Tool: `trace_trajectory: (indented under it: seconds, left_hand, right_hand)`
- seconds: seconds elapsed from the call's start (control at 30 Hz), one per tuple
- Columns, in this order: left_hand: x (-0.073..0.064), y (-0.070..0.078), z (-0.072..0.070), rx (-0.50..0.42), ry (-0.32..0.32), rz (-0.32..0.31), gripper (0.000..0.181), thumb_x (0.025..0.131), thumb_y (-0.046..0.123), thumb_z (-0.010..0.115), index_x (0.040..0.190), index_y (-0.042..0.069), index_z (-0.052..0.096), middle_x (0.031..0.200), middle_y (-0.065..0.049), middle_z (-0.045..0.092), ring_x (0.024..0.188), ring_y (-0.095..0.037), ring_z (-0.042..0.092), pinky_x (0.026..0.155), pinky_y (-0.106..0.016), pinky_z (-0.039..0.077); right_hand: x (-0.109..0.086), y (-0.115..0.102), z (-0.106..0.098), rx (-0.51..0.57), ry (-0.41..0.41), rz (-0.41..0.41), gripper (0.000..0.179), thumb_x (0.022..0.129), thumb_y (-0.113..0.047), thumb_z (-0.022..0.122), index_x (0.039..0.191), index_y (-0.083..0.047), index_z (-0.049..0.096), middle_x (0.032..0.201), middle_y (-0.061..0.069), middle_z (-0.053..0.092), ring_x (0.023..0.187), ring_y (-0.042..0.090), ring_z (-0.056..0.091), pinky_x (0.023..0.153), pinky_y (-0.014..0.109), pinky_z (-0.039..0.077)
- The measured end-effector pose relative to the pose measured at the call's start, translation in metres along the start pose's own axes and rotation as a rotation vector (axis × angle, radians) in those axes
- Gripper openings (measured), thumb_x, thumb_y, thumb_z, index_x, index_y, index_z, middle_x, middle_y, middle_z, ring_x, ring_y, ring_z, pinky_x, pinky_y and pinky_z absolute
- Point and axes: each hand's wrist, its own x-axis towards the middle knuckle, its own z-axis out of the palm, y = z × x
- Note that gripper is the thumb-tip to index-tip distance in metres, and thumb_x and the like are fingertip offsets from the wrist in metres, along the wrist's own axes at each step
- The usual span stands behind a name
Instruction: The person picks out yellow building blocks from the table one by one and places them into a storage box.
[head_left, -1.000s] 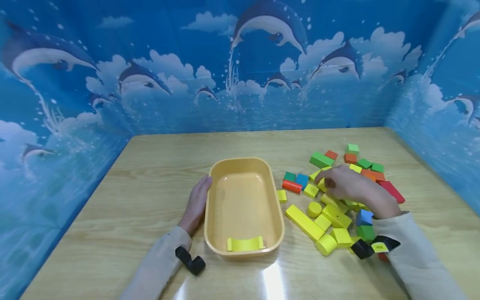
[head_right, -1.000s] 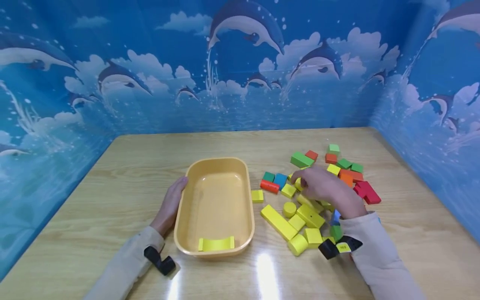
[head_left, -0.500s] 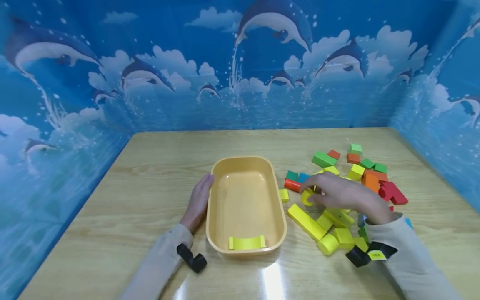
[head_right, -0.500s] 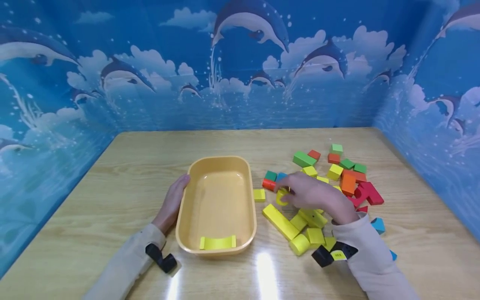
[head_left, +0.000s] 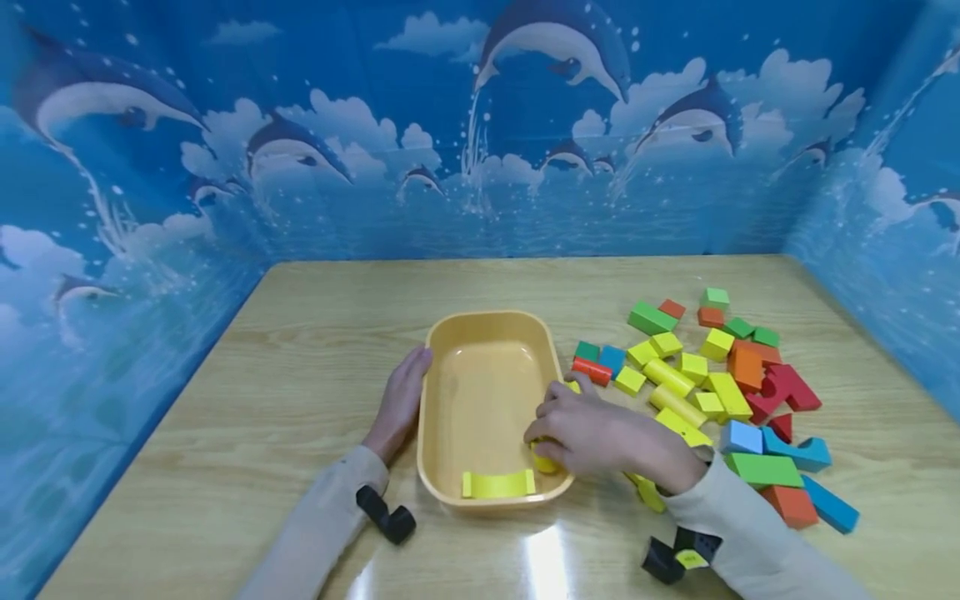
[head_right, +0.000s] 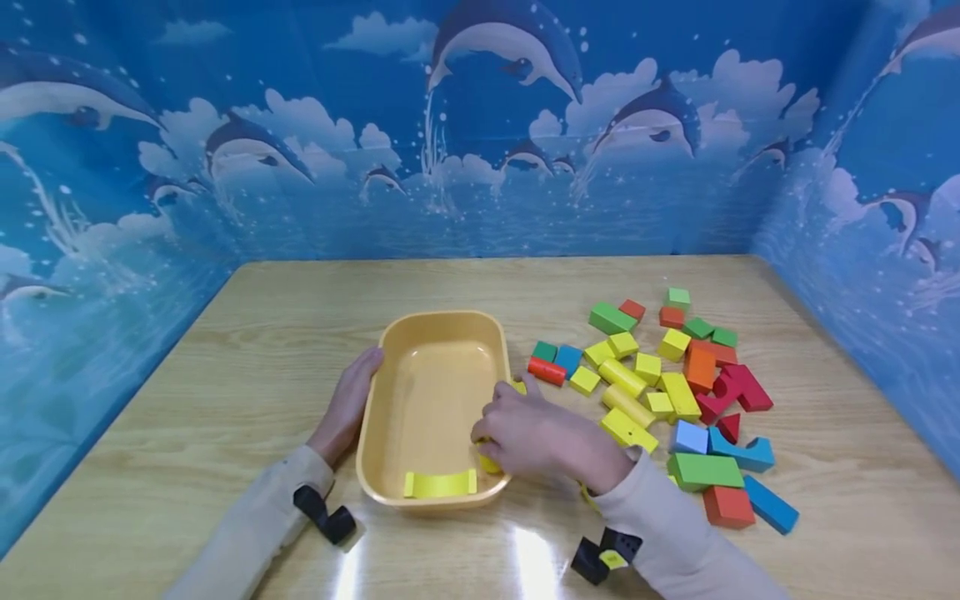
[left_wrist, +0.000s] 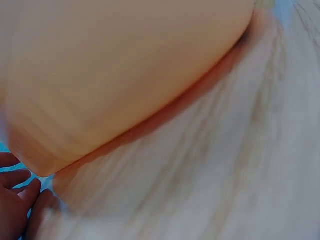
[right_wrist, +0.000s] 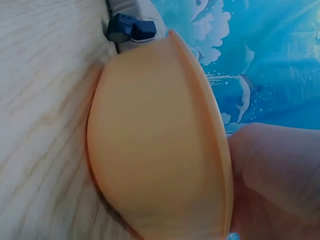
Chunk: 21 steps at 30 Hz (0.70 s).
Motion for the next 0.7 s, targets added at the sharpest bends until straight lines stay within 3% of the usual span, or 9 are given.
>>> trace_trajectory:
  seconds: [0.13, 0.27, 0.4, 0.53, 0.7]
  left_hand:
    - [-0.001, 0.0, 0.0, 0.012, -0.002, -0.005, 0.065, 0.104, 0.043, 0.033, 0.15, -0.002, 0.026, 0.155, -0.019, 0.027, 0.144, -0.032, 0.021, 0.119, -0.046, 0.015]
    - [0.0, -0.001, 0.001, 0.015, -0.002, -0.001, 0.064, 0.104, 0.042, 0.033, 0.149, -0.003, 0.027, 0.155, -0.02, 0.027, 0.144, -0.033, 0.022, 0.119, -0.046, 0.015]
    - [0.001, -0.002, 0.001, 0.029, 0.01, 0.009, 0.064, 0.104, 0.04, 0.034, 0.148, -0.006, 0.027, 0.154, -0.023, 0.027, 0.143, -0.035, 0.021, 0.119, -0.047, 0.014]
    - [0.0, -0.001, 0.001, 0.023, 0.014, 0.01, 0.063, 0.104, 0.039, 0.035, 0.148, -0.006, 0.028, 0.153, -0.023, 0.028, 0.143, -0.035, 0.022, 0.12, -0.046, 0.014]
    - [0.0, -0.001, 0.001, 0.017, 0.017, 0.009, 0.062, 0.104, 0.038, 0.035, 0.148, -0.006, 0.029, 0.153, -0.022, 0.029, 0.143, -0.034, 0.023, 0.119, -0.045, 0.015]
  right_hand:
    - [0.0, -0.003, 0.0, 0.021, -0.047, 0.011, 0.014, 0.094, -0.016, 0.062, 0.097, -0.021, 0.075, 0.082, -0.014, 0.059, 0.097, 0.019, 0.046, 0.105, 0.065, 0.021]
    - [0.0, -0.004, 0.0, 0.012, -0.056, 0.02, 0.014, 0.094, -0.017, 0.063, 0.089, -0.023, 0.075, 0.086, -0.012, 0.063, 0.101, 0.021, 0.048, 0.105, 0.066, 0.022]
    - [-0.001, -0.006, 0.0, 0.035, -0.041, 0.035, 0.018, 0.093, -0.012, 0.062, 0.101, -0.024, 0.074, 0.094, -0.009, 0.064, 0.106, 0.022, 0.049, 0.108, 0.067, 0.017]
    - [-0.003, -0.009, 0.0, 0.012, 0.018, -0.018, 0.036, 0.088, -0.001, 0.062, 0.11, -0.028, 0.073, 0.096, -0.008, 0.065, 0.105, 0.02, 0.052, 0.107, 0.071, 0.013]
    - [-0.004, -0.012, 0.0, -0.037, 0.026, -0.088, 0.048, 0.081, 0.008, 0.062, 0.103, -0.033, 0.075, 0.087, -0.01, 0.063, 0.092, 0.017, 0.054, 0.104, 0.075, 0.015]
